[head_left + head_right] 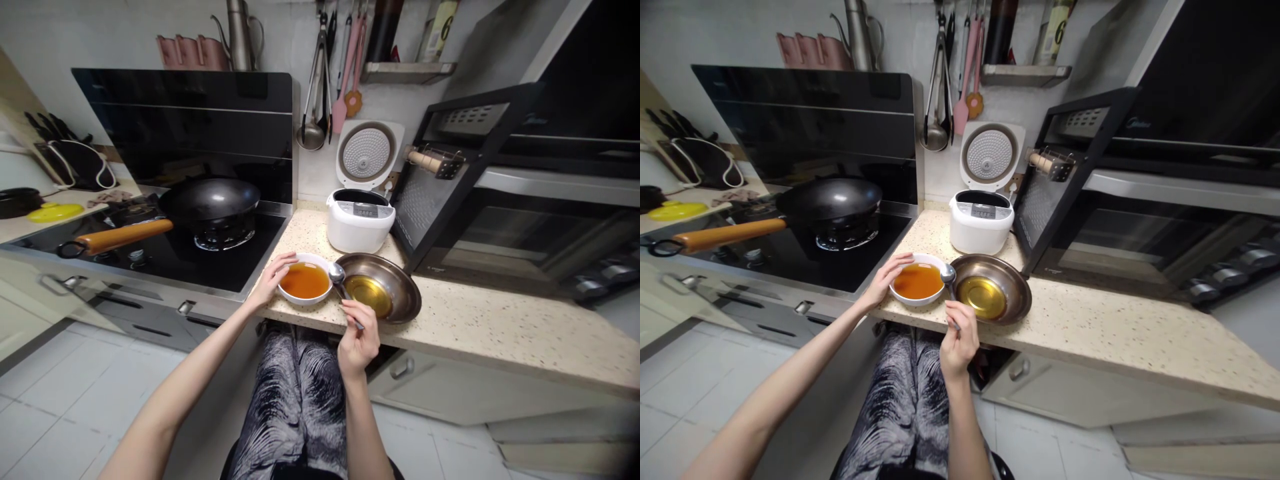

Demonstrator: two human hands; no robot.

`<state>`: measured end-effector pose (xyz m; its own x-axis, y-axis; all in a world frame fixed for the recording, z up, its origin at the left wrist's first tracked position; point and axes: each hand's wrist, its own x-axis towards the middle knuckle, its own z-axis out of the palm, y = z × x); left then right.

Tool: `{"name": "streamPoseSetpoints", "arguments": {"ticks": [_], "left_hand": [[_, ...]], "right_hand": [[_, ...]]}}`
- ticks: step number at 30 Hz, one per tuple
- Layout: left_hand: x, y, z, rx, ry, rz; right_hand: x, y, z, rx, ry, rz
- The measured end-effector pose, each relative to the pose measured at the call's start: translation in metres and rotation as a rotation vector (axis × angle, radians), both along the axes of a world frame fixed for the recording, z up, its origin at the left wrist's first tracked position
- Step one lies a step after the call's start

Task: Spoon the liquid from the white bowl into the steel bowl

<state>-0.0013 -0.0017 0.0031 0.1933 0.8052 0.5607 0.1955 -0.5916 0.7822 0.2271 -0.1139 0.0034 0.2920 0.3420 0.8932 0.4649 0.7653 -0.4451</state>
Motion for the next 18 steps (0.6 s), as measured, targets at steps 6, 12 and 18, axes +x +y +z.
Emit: {"name": "streamPoseSetpoints", "arguments": {"ticks": [6, 12, 18], "left_hand": [[0.001, -0.001, 0.0, 0.014, 0.005, -0.001], [0.001, -0.001, 0.0, 0.017, 0.002, -0.013], [0.001, -0.001, 0.0, 0.021, 0.003, -0.011]], "right_hand": [[-0.02, 0.003, -0.004, -0.048, -0.061, 0.1], [-0.029, 0.008, -0.01, -0.111, -0.07, 0.141], [-0.029, 0.012, -0.015, -0.144, -0.072, 0.147]]}}
